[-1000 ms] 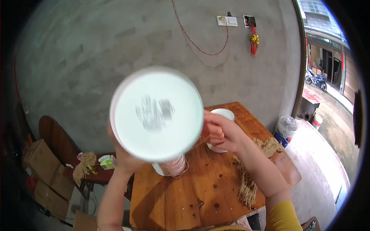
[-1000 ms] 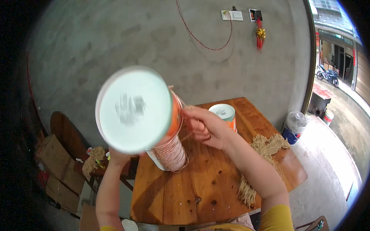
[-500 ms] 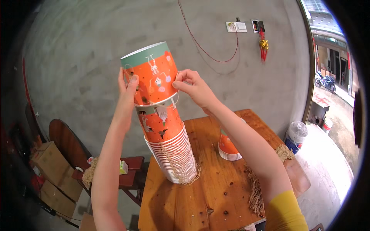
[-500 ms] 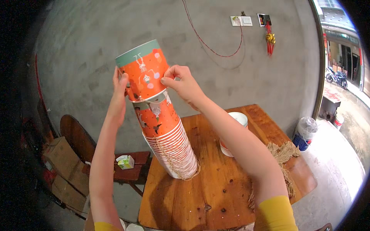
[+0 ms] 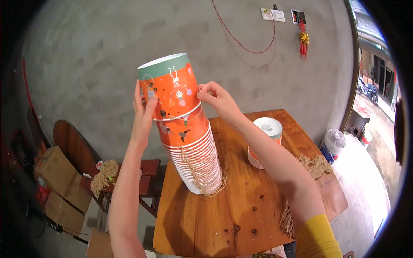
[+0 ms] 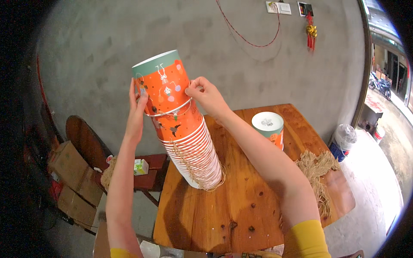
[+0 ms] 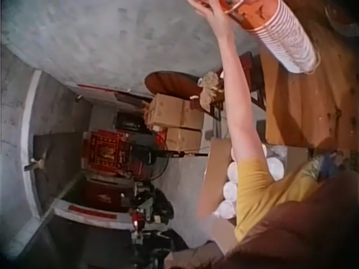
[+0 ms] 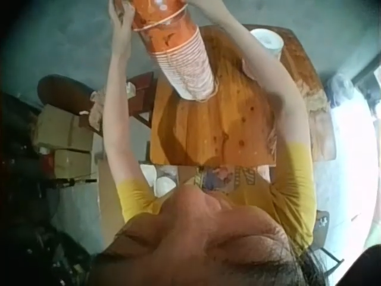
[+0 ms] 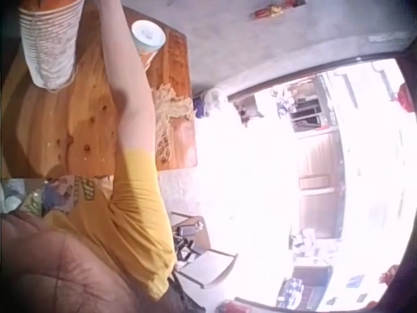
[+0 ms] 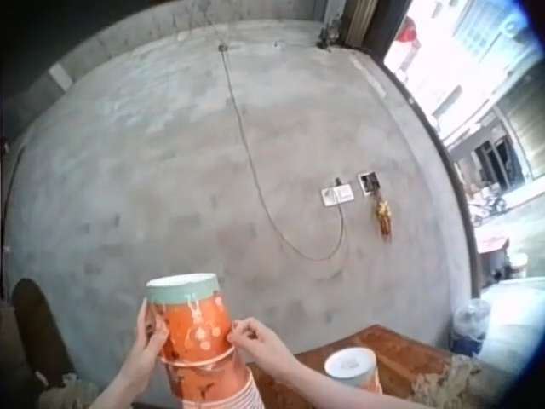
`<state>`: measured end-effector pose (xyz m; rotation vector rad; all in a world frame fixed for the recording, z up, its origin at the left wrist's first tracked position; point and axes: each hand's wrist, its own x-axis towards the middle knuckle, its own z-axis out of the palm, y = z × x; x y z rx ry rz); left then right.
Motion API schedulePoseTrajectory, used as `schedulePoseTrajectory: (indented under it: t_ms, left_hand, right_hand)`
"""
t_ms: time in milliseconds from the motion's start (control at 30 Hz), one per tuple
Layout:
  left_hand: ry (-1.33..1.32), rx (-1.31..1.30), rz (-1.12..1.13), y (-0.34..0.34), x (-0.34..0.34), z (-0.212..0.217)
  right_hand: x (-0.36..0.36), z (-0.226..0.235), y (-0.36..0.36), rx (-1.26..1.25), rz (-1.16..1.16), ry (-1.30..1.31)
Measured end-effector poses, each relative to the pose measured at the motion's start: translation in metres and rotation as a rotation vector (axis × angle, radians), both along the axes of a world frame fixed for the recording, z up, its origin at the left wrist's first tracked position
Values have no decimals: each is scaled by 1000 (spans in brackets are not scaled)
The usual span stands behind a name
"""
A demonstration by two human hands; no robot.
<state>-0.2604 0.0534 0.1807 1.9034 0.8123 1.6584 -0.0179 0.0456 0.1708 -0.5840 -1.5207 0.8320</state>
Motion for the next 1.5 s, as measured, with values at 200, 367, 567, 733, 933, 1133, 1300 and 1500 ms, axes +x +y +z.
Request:
schedulePoseTrajectory:
  t_ms: [200, 367, 567, 733, 933, 1133, 1300, 1500]
  left_hand:
    - [-21, 40, -13, 3, -4, -23]
    - [-32, 42, -9, 1, -2, -47]
    - [-53, 47, 10, 2, 4, -61]
    - [-45, 34, 72, 2, 8, -74]
    - [-103, 51, 64, -1, 20, -93]
    - [-79, 109, 120, 5, 18, -103]
    - [-214, 97, -51, 14, 15, -115]
    - [-221, 15, -78, 3, 11, -150]
  right_hand:
    - [-9, -24, -13, 13, -39, -17]
    - [-9, -38, -16, 24, -68, -18]
    - [-4, -48, -13, 35, -92, -119]
    - [-1, -65, -2, 30, -84, -129]
    - [5, -84, 0, 66, -56, -114]
    - [4, -88, -7, 102, 7, -98]
    - [3, -89, 2, 132, 49, -118]
    - [4, -98, 3, 20, -5, -109]
